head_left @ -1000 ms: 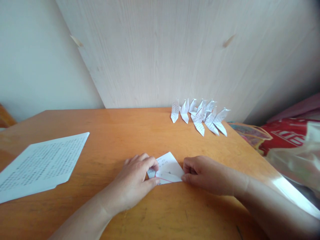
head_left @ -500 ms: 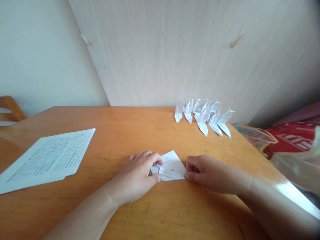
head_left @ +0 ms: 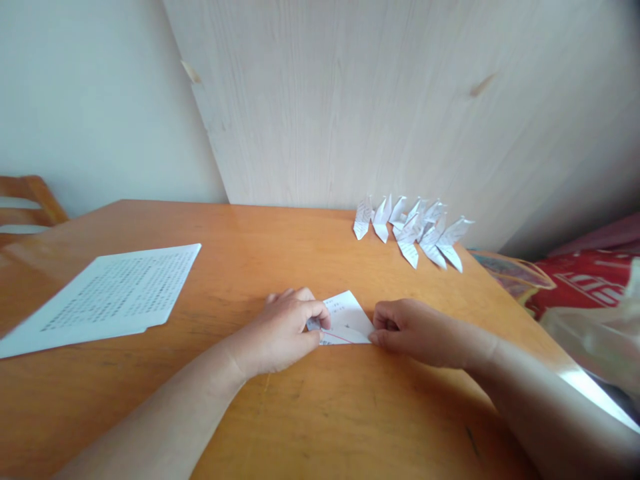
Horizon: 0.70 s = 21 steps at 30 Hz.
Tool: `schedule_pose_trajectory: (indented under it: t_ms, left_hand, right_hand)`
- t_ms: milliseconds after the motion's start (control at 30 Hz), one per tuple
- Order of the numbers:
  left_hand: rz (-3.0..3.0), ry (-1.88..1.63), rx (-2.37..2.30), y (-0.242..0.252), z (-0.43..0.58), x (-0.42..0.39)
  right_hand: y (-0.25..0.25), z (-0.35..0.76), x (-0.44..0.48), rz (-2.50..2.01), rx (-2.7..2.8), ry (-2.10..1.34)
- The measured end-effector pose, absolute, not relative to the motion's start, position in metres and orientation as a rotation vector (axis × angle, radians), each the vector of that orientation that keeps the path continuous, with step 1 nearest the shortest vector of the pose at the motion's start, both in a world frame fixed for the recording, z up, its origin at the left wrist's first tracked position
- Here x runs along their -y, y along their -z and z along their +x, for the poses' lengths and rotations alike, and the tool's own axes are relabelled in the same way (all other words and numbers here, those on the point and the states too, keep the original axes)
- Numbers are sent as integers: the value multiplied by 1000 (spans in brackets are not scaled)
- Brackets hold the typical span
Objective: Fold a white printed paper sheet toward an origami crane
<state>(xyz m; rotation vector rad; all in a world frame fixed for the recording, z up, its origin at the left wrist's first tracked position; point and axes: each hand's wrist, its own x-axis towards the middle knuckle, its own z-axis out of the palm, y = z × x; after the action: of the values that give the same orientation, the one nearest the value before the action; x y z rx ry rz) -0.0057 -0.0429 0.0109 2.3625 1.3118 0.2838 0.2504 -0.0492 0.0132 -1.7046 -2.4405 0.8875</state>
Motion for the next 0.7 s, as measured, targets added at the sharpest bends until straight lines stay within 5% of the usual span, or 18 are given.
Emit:
schedule_pose_trajectory:
  t_ms: [700]
  left_hand:
    - [2781, -432, -803, 2, 14, 56]
  right_hand:
    - [-19, 247, 45, -1697, 2514, -847]
